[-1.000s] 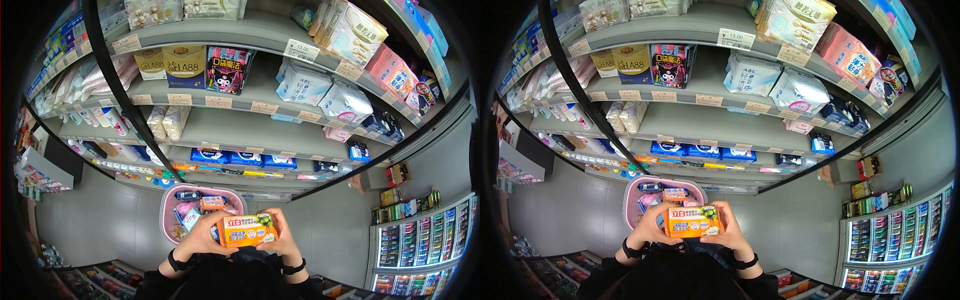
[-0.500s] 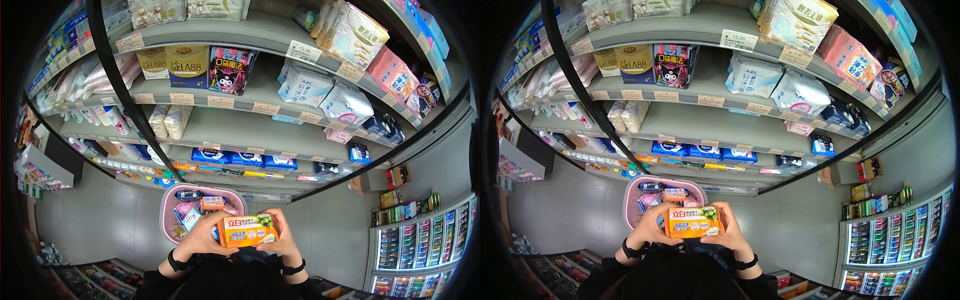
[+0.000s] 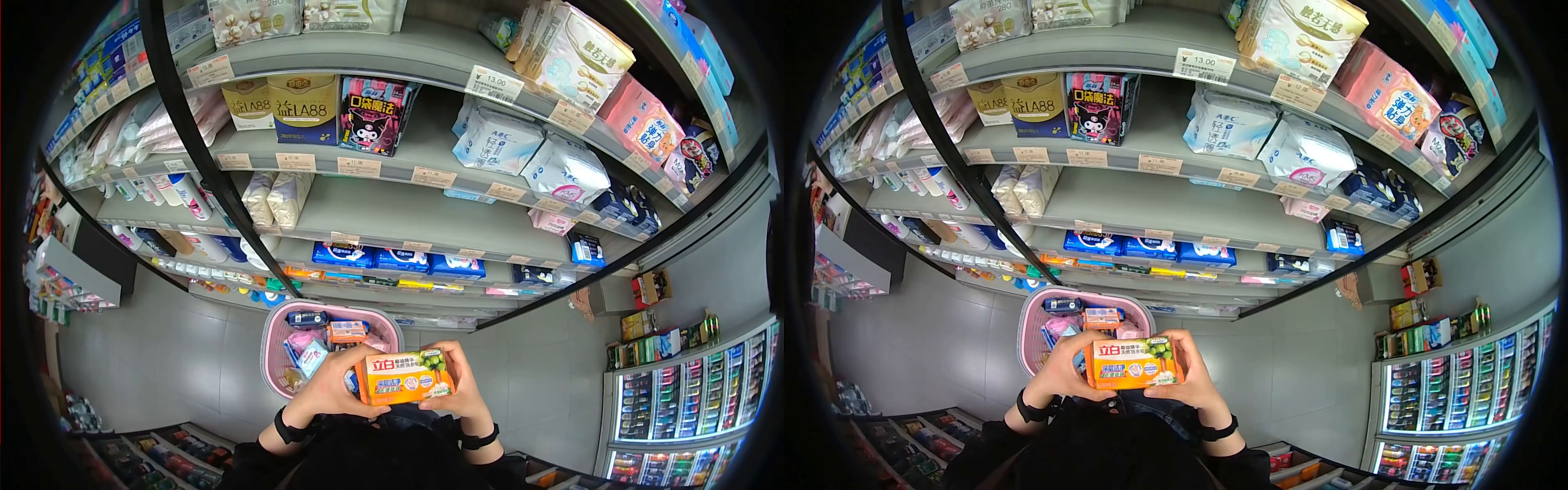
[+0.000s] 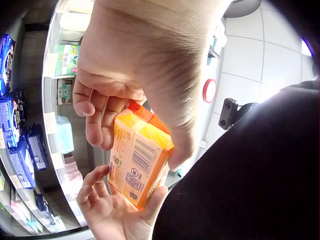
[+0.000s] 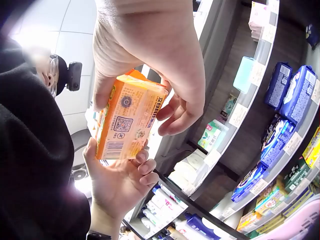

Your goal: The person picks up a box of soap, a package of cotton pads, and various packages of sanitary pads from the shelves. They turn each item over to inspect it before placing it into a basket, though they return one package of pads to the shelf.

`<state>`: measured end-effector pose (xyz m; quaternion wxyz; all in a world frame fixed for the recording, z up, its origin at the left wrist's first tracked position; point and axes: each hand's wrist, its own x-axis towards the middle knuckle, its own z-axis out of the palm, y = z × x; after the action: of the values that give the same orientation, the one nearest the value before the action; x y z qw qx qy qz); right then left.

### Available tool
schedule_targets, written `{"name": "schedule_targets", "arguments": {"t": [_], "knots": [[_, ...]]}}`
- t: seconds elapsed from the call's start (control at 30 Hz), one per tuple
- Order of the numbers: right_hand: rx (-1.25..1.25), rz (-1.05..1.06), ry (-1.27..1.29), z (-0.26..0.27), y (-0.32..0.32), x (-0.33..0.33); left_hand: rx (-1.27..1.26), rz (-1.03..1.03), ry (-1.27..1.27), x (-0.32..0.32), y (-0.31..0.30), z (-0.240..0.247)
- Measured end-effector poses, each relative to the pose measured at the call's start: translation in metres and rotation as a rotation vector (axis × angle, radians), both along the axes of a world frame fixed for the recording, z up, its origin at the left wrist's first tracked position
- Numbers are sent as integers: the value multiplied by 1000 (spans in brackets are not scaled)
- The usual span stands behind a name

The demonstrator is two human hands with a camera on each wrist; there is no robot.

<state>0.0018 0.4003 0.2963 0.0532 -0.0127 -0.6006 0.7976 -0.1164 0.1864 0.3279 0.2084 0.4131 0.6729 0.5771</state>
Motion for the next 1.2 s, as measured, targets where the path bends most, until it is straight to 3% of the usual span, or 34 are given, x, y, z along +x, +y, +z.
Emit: {"name": "schedule_targets", "arguments": {"t": [0.23, 0.33, 0.4, 0.47, 0.5, 0.53, 0.6, 0.63, 0.7, 0.77, 0.83, 0.9, 1.03, 1.1, 1.2], "knots": [[1, 54, 38, -1, 3, 0, 0, 18, -40, 1, 0, -2], [41, 18, 62, -2, 2, -1, -2, -38, 71, 0, 2, -12], [21, -75, 34, -6, -6, -2, 270, 35, -480, 8, 9, -20], [115, -245, 68, -15, -15, -6, 210, -90, -968, 0, 3, -37], [105, -231, 71, -18, -19, -7, 164, -147, -1217, -4, -1, -49], [212, -276, 79, -20, -23, -9, 166, -131, -1212, -5, -1, -61], [408, -317, 82, -19, -28, -12, 327, -267, -1536, -3, 6, -80], [402, -310, 82, -15, -30, -14, 328, -258, -1534, -2, 8, -82], [742, -236, 99, -8, -31, -17, 358, -48, -1500, -1, 9, -84], [648, -184, 55, -15, -29, -14, 312, -12, -1439, -13, -1, -99], [576, -116, -53, -7, -25, -10, 370, 187, -1345, -25, -11, -124], [649, -110, -59, -5, -16, -5, 359, 297, -1291, -42, -22, -147], [694, -201, -168, -14, -4, 13, 293, 670, -1342, -89, -48, -201], [686, -240, -202, -18, 0, 22, 254, 723, -1461, -119, -63, -249], [680, -308, -261, -21, 2, 34, 283, 837, -1520, -150, -64, -271]]}}
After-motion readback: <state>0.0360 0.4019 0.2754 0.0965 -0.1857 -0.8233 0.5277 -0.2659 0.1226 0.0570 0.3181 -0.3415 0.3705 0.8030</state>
